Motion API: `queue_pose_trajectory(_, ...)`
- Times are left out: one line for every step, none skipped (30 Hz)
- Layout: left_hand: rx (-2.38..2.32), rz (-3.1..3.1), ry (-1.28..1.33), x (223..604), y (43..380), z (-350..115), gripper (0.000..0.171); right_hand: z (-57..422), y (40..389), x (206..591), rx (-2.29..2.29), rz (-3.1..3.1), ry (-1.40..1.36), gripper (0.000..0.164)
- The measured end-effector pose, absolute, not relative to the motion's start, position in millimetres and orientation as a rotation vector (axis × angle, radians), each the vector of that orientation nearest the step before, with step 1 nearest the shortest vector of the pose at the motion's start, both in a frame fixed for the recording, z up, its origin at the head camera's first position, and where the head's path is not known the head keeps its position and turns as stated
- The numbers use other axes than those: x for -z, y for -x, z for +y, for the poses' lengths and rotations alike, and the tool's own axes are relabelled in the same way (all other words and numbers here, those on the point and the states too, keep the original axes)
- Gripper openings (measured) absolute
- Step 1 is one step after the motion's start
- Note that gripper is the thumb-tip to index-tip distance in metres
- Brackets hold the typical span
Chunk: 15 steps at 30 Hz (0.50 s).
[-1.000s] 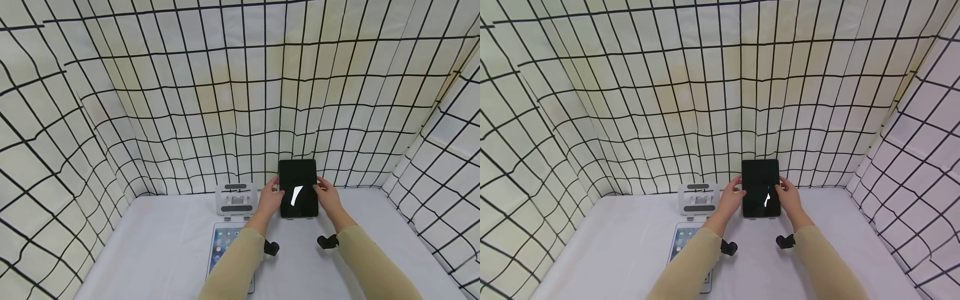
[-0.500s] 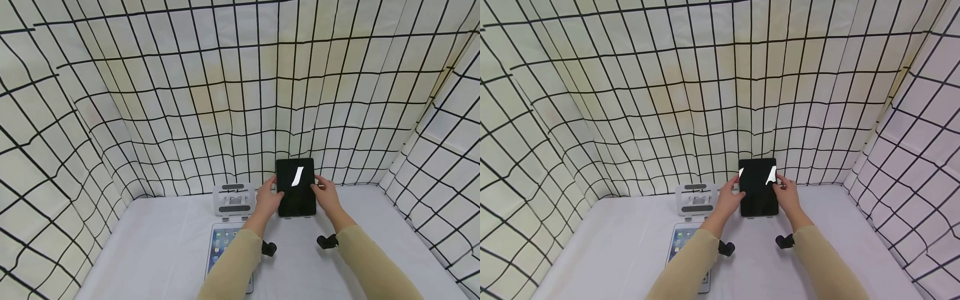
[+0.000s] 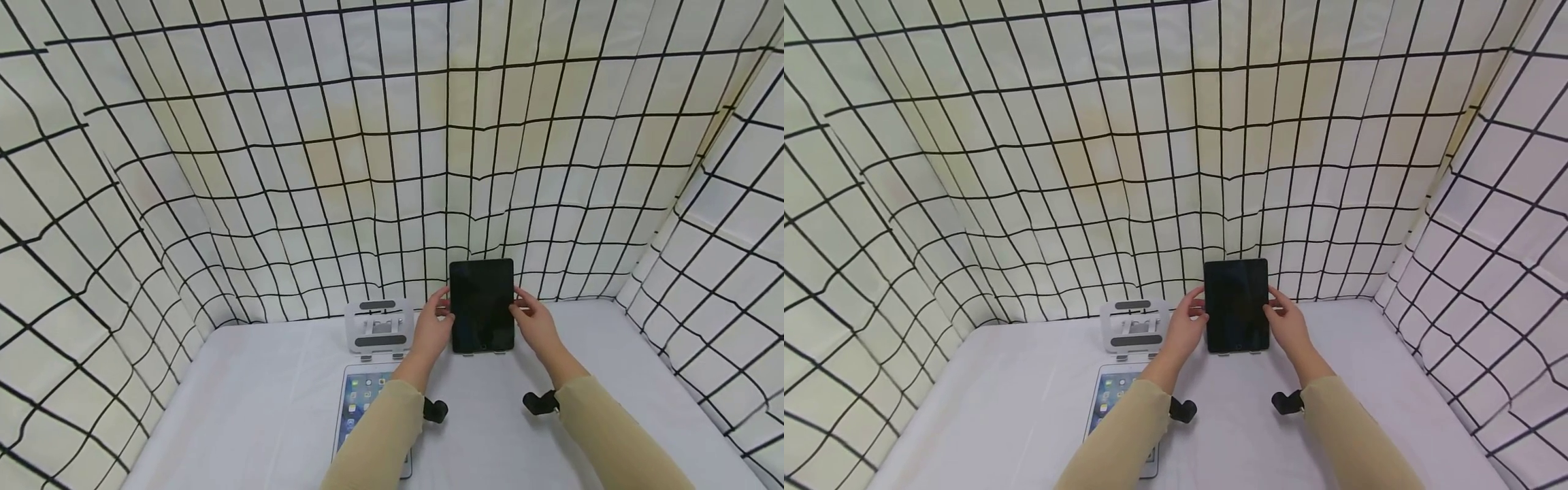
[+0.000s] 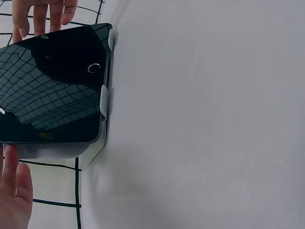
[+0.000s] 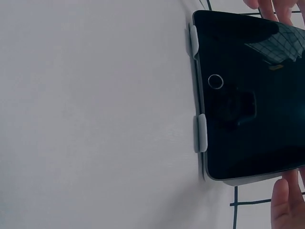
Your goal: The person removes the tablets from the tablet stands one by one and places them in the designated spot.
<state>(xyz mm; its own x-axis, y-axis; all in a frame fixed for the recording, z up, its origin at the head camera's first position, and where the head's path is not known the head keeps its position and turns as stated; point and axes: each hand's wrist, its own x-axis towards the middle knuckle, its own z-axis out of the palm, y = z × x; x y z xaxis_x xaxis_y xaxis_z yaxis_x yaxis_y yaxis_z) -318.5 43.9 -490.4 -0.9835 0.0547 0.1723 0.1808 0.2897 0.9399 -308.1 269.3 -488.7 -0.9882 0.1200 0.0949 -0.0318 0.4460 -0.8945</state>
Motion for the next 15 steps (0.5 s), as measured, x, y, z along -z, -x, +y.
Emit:
queue_pose_trajectory(1.786,-2.449,0.218,492,318,43,0.056,270,308,490,-1.600,-2.546,0.077,0.054)
queue_pose_trajectory(1.771,-2.465,0.216,493,319,43,0.057,270,308,491,-1.622,-2.544,0.078,0.055)
queue_pose_trajectory(1.753,-2.482,0.215,494,318,43,0.058,270,308,492,-1.637,-2.542,0.077,0.055)
queue_pose_trajectory(1.736,-2.502,0.212,495,318,42,0.060,271,308,494,-1.646,-2.543,0.079,0.056)
queue_pose_trajectory(1.719,-2.522,0.212,496,318,42,0.061,271,308,495,-1.651,-2.541,0.079,0.057)
queue_pose_trajectory(1.698,-2.538,0.212,497,318,42,0.062,271,308,496,-1.652,-2.537,0.075,0.057)
queue_pose_trajectory(1.678,-2.550,0.212,498,319,43,0.063,271,309,496,-1.654,-2.529,0.073,0.058)
queue_pose_trajectory(1.663,-2.557,0.211,498,319,43,0.064,272,309,497,-1.646,-2.526,0.060,0.058)
queue_pose_trajectory(1.649,-2.565,0.207,498,319,43,0.065,272,309,498,-1.636,-2.521,0.049,0.058)
queue_pose_trajectory(1.637,-2.567,0.204,499,320,43,0.066,272,310,498,-1.626,-2.517,0.039,0.059)
queue_pose_trajectory(1.624,-2.568,0.202,499,321,44,0.066,272,310,499,-1.621,-2.510,0.032,0.059)
queue_pose_trajectory(1.617,-2.567,0.199,500,322,44,0.067,272,311,499,-1.619,-2.506,0.024,0.059)
queue_pose_trajectory(1.612,-2.568,0.196,501,322,45,0.067,271,312,499,-1.625,-2.501,0.023,0.059)
queue_pose_trajectory(1.612,-2.566,0.194,501,323,45,0.067,271,312,500,-1.625,-2.501,0.017,0.059)
queue_pose_trajectory(1.612,-2.564,0.192,502,323,45,0.067,271,313,500,-1.637,-2.496,0.022,0.060)
